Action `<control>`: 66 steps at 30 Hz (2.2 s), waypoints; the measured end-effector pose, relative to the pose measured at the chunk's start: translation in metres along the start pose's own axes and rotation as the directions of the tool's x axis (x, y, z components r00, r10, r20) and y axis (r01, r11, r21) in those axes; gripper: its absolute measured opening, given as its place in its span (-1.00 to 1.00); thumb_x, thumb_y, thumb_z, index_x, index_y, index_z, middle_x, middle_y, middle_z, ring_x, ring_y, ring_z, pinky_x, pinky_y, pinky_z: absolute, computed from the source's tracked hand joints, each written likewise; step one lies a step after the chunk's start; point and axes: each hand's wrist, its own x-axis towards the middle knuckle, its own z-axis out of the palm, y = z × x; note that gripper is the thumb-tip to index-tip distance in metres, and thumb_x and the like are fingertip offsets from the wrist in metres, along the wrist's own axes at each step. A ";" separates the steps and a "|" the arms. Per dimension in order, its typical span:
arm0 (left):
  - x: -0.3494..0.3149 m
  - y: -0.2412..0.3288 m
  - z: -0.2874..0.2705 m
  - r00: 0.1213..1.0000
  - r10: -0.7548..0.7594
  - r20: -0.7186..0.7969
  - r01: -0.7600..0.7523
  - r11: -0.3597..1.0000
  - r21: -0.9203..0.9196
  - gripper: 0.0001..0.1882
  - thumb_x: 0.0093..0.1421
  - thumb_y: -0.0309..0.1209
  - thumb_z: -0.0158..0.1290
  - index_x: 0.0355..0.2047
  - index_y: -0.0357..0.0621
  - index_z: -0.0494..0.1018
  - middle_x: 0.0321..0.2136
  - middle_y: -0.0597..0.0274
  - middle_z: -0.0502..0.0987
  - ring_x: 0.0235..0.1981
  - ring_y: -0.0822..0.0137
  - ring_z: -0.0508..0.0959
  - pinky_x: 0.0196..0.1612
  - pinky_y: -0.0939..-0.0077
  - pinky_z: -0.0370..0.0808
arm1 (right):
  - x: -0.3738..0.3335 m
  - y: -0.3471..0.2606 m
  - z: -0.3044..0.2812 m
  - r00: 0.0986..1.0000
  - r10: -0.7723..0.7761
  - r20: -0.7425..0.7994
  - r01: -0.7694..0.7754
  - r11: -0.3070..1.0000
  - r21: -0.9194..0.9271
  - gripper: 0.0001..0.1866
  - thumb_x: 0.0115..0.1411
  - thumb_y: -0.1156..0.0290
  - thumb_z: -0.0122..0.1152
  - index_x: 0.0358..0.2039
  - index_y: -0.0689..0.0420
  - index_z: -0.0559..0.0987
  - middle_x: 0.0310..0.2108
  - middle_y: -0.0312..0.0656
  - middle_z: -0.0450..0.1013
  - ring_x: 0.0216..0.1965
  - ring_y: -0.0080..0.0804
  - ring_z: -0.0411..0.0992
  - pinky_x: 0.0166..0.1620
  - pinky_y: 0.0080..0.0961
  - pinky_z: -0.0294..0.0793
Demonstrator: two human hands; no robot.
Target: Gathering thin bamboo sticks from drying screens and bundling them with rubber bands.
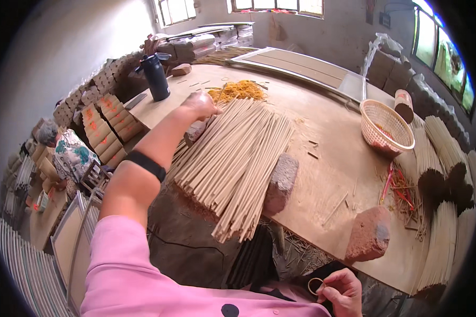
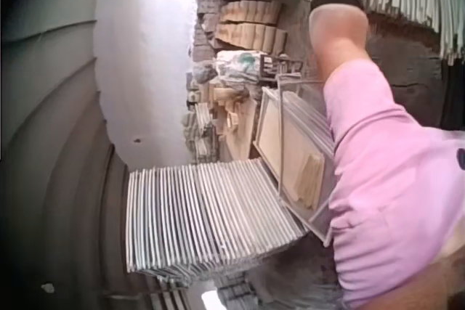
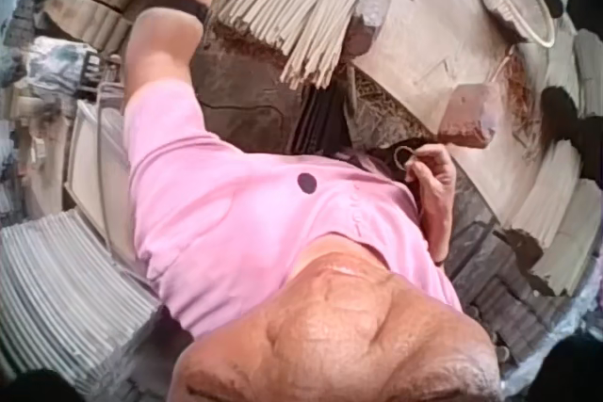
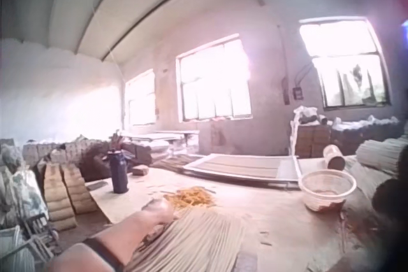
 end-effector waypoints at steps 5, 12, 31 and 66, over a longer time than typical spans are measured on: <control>0.025 -0.001 -0.005 0.993 0.112 -0.025 -0.113 0.993 -0.033 -0.69 0.09 -0.12 0.09 -0.41 -0.11 0.58 -0.58 0.25 0.56 -0.55 0.42 0.52 -0.35 0.45 0.46 | 0.011 0.004 0.008 0.996 0.033 -0.079 -0.033 0.999 -0.005 -0.81 0.01 0.66 0.13 -0.33 0.24 0.40 -0.55 -0.09 0.48 -0.64 -0.46 0.43 -0.54 -0.61 0.48; 0.036 0.021 -0.087 0.884 0.207 -0.419 -0.228 0.974 0.001 -0.71 0.17 -0.17 0.07 -0.50 -0.15 0.49 -0.64 0.24 0.50 -0.61 0.39 0.50 -0.48 0.44 0.43 | 0.036 0.010 -0.002 0.990 0.141 -0.007 -0.140 0.990 0.031 -0.81 0.03 0.66 0.13 -0.32 0.22 0.40 -0.52 -0.13 0.49 -0.60 -0.49 0.45 -0.50 -0.62 0.50; -0.095 0.082 -0.050 0.865 0.382 -0.324 -0.356 0.924 0.137 -0.68 0.08 -0.24 0.18 -0.25 -0.20 0.50 -0.42 0.05 0.56 -0.42 0.40 0.56 -0.31 0.53 0.47 | 0.028 0.003 -0.020 0.948 0.281 0.148 -0.284 0.959 -0.005 -0.78 0.06 0.70 0.10 -0.26 0.23 0.39 -0.47 -0.13 0.48 -0.53 -0.54 0.45 -0.51 -0.68 0.46; -0.227 -0.042 0.139 0.508 -0.131 -0.851 -0.727 0.465 -0.505 -0.05 0.17 0.34 -0.50 0.13 -0.35 0.22 0.19 -0.11 0.19 0.25 0.02 0.14 0.27 0.11 0.03 | 0.063 0.008 0.078 0.921 0.314 0.228 -0.321 0.947 -0.010 -0.81 0.13 0.55 0.18 -0.23 0.23 0.43 -0.43 -0.14 0.50 -0.55 -0.53 0.45 -0.49 -0.66 0.50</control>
